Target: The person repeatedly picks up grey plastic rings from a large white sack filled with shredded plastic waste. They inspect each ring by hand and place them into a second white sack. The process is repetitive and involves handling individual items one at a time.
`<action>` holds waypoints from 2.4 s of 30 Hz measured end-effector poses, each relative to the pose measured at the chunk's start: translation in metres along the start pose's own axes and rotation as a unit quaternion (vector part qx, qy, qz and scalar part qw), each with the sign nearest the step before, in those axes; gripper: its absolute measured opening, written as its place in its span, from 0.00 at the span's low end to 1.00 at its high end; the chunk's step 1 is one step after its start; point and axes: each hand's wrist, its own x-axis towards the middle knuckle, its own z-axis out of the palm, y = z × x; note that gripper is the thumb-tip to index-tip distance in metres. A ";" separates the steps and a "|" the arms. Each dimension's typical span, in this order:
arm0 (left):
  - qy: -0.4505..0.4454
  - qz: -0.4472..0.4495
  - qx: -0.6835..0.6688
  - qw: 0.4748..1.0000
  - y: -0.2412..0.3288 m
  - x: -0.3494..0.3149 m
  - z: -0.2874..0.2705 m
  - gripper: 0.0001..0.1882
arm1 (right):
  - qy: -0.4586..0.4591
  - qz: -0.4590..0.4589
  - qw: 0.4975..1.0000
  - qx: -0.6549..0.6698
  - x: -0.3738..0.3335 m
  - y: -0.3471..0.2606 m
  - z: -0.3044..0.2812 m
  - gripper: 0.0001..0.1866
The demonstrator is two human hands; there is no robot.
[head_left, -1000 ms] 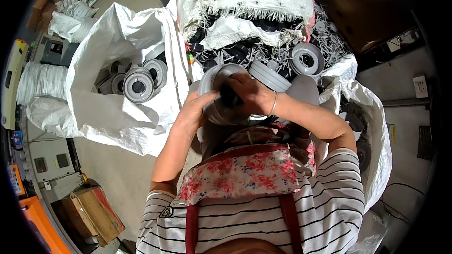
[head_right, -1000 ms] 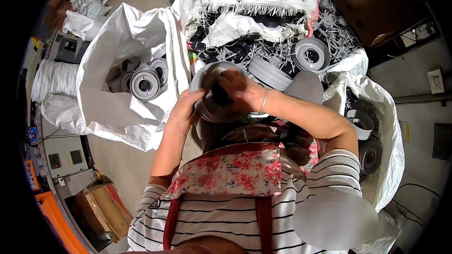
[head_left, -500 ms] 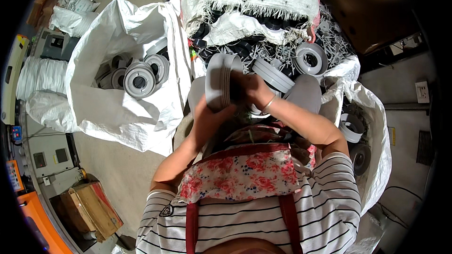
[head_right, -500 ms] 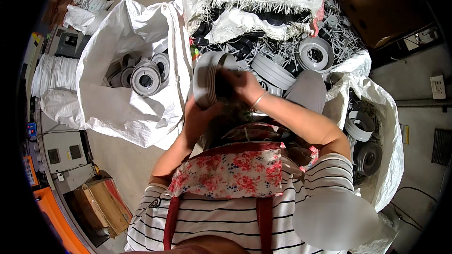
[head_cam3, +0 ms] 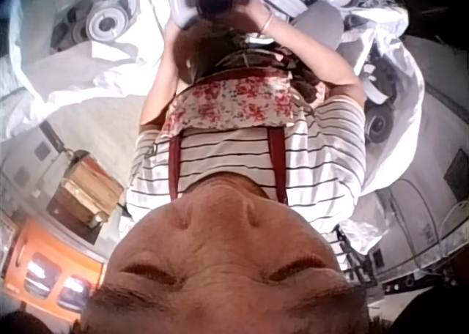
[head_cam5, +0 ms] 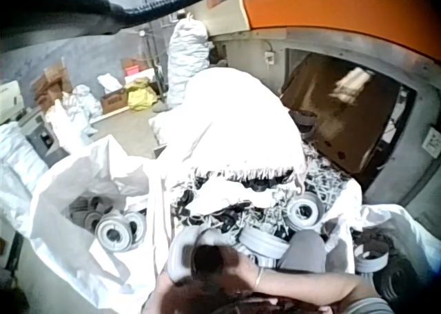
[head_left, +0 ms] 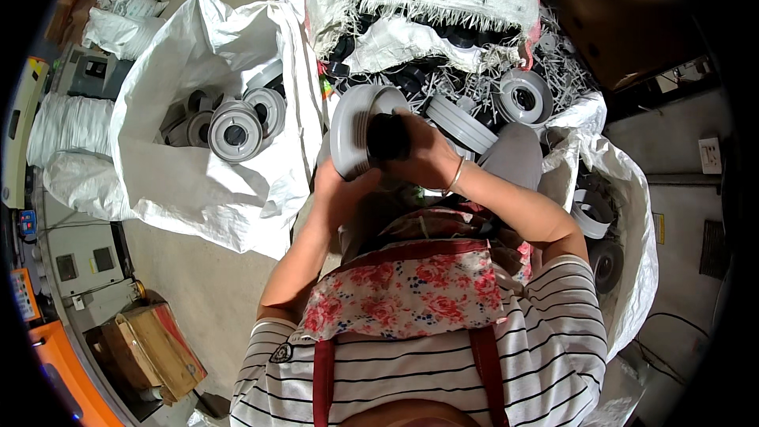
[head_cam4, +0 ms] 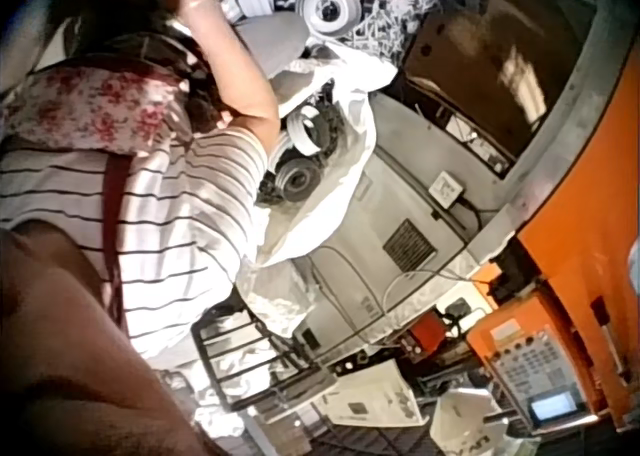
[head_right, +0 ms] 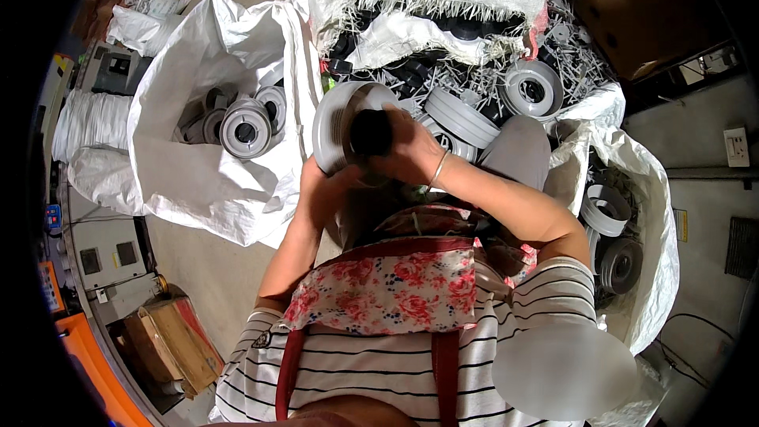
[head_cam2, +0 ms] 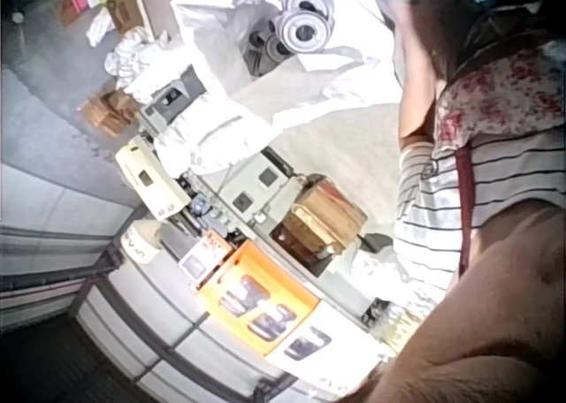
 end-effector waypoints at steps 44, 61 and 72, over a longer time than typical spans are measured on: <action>0.091 -0.182 -0.399 0.894 0.007 0.018 -0.016 0.25 | -0.042 -0.251 0.965 -0.060 -0.012 0.003 -0.034 0.23; -0.008 0.170 0.487 0.857 -0.017 0.000 -0.042 0.45 | -0.082 0.350 0.925 -0.122 0.092 0.178 0.068 0.14; 0.230 0.100 -0.067 0.966 0.030 0.000 -0.037 0.20 | -0.135 0.301 0.937 -0.113 0.088 0.177 0.076 0.27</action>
